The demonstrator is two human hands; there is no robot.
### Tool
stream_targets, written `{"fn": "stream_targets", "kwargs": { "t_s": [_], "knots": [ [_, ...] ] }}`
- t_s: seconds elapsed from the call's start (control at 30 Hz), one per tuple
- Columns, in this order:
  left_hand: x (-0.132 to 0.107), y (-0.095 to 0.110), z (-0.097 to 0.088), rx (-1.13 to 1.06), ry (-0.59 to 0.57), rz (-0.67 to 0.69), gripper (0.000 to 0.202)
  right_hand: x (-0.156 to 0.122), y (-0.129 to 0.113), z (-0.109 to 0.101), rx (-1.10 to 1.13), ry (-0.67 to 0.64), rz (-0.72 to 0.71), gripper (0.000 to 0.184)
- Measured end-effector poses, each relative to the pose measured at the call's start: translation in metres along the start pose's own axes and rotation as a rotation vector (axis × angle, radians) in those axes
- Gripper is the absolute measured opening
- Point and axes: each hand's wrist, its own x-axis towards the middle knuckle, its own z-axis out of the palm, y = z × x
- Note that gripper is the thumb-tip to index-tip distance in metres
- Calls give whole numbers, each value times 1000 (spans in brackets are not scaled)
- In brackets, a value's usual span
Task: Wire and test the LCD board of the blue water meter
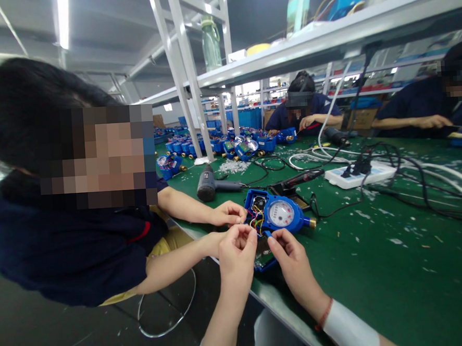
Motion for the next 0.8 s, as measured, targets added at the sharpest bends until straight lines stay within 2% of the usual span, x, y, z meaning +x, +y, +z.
{"fn": "stream_targets", "kwargs": {
  "t_s": [0.27,0.43,0.57,0.8],
  "knots": [
    [-11,1,10,122,-95,57,17,-4,2,-3,-108,12,-91,26],
    [-23,11,22,373,-41,129,14,-8,5,-4,-167,66,-183,28],
    [-30,14,30,554,0,171,17,-8,7,-8,-237,32,-325,30],
    [-31,6,36,649,39,182,17,-4,0,-20,-434,-9,-448,31]
  ]
}}
